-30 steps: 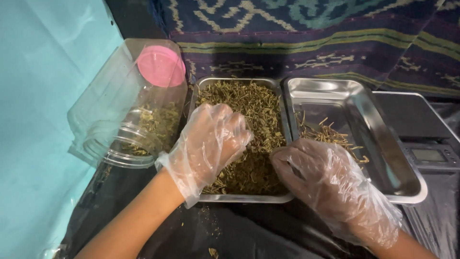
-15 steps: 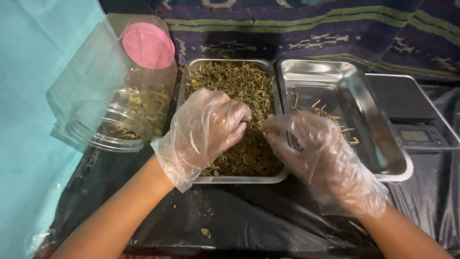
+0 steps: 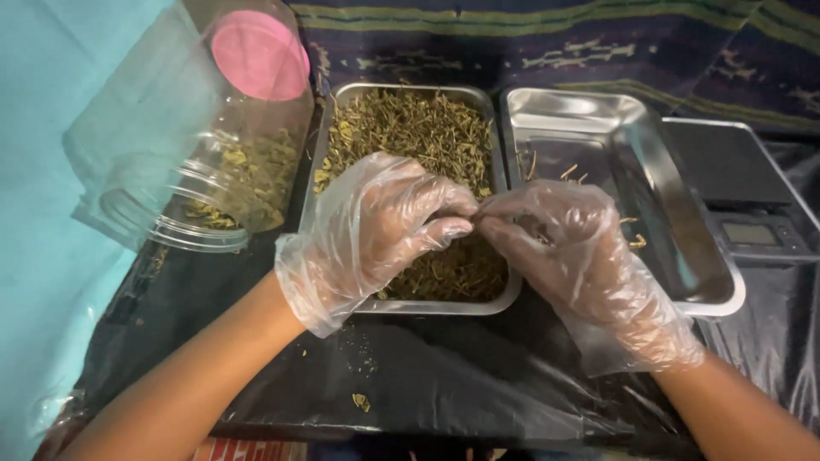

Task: Sorting dried tea leaves by hand to remove stems and debris

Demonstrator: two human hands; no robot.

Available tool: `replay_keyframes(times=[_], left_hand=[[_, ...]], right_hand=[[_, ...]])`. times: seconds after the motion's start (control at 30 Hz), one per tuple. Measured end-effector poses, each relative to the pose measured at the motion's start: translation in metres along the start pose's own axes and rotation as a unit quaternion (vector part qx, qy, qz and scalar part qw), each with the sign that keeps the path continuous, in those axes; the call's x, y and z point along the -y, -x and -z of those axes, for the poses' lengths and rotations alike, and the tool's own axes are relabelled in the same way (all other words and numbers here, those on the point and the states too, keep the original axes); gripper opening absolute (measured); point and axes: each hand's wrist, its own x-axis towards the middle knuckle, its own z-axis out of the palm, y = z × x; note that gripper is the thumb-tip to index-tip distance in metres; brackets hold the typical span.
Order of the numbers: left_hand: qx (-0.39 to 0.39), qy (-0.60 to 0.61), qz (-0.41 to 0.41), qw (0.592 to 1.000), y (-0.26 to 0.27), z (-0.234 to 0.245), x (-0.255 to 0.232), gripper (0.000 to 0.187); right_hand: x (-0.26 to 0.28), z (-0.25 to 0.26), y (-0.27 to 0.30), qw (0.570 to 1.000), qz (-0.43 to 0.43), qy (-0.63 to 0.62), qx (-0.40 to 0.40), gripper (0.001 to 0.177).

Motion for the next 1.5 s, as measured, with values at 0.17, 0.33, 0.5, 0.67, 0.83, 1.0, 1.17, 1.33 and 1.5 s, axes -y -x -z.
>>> replay_keyframes(times=[0.17, 0.33, 0.5, 0.67, 0.83, 1.0, 1.17, 1.33, 1.5], left_hand=[[0.005, -0.063, 0.018, 0.998, -0.005, 0.015, 0.0, 0.004], [0.053, -0.148, -0.006, 0.987, 0.0, 0.011, -0.001, 0.028], [0.006, -0.121, -0.072, 0.99, -0.006, 0.008, -0.002, 0.014], [-0.038, -0.074, -0.077, 0.994, 0.01, -0.02, 0.0, 0.025], [-0.051, 0.008, -0.039, 0.998, 0.002, -0.017, -0.016, 0.01], [-0.042, -0.078, -0.008, 0.996, 0.012, -0.019, -0.019, 0.022], [-0.004, -0.042, 0.051, 0.998, 0.01, -0.013, -0.018, 0.024], [-0.045, 0.02, 0.078, 0.996, 0.017, -0.023, -0.013, 0.013], [-0.087, 0.307, 0.172, 0.932, 0.018, -0.022, -0.015, 0.021]], right_hand=[[-0.022, 0.001, 0.007, 0.998, 0.021, -0.017, -0.057, 0.013], [0.003, 0.006, 0.006, 0.999, -0.019, -0.016, -0.045, 0.012], [0.0, 0.006, 0.005, 0.999, 0.003, -0.028, -0.026, 0.007], [0.003, 0.006, 0.002, 0.999, 0.031, -0.004, 0.01, 0.018], [-0.005, 0.007, 0.01, 0.998, -0.035, 0.057, 0.004, 0.018], [-0.026, 0.007, 0.019, 0.987, 0.023, 0.158, -0.004, 0.02], [-0.024, 0.006, 0.016, 0.989, 0.094, 0.118, 0.003, 0.015], [-0.016, 0.008, 0.008, 0.985, 0.118, 0.126, 0.002, 0.012], [0.011, 0.004, 0.004, 0.998, 0.036, 0.047, -0.022, 0.007]])
